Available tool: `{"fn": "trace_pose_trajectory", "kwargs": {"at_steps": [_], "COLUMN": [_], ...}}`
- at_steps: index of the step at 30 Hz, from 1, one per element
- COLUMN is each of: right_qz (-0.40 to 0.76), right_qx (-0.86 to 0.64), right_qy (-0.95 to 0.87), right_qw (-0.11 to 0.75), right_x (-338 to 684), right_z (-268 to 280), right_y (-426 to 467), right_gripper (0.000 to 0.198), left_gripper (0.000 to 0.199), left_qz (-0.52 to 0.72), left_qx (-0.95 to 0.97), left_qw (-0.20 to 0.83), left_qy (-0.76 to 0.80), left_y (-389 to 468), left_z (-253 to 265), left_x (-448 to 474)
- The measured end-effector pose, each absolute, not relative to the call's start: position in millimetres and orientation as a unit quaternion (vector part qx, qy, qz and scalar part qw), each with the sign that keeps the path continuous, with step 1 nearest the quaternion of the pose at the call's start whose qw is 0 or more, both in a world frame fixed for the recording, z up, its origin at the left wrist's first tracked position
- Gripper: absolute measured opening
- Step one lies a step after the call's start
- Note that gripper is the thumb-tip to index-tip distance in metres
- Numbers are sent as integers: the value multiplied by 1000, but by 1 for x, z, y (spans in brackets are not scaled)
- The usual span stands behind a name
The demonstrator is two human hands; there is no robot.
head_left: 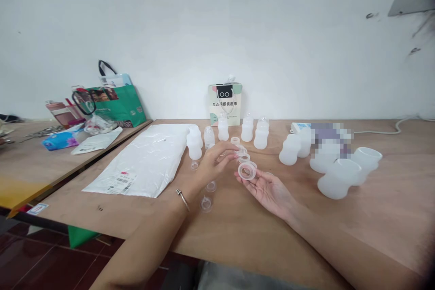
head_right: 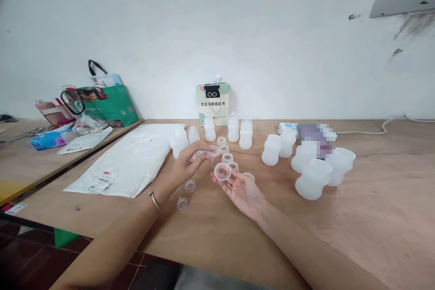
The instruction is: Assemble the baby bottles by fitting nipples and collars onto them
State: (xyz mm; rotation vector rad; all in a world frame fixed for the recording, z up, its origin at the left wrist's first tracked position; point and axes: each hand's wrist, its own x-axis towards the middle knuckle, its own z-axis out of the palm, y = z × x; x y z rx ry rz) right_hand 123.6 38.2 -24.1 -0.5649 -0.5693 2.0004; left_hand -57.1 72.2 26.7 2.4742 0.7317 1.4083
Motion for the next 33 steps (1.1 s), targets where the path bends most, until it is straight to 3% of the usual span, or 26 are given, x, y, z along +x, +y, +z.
{"fn": "trace_pose_trajectory", "kwargs": {"at_steps": [10,17,23,26,30,33], "right_qz": [813,821,814,809,811,815], "right_qx": [-210,-206,-173,-170,-176,-168], "right_qy": [-207,-216,-205,-215,-255,-264], "right_qw": [503,486,514,520,497,487], "right_x": [125,123,124,125,125,125], "right_z": [-24,-26,-26,-26,-26,-27], "right_y": [39,38,39,39,38,38], "right_gripper": [23,22,16,16,18,18], "left_gripper": [22,24,17,23,35,34], "left_qz": [488,613,466,401,362,377], "left_qx": [863,769,871,900,915,909], "left_qw": [-28,-70,-102,-113,-101,-98], "left_qy": [132,167,122,131,147,151], "left_y": [71,64,69,70,69,69], "left_z": [10,6,6,9,9,7], "left_x": [-50,-48,-48,-51,-54,-53]}}
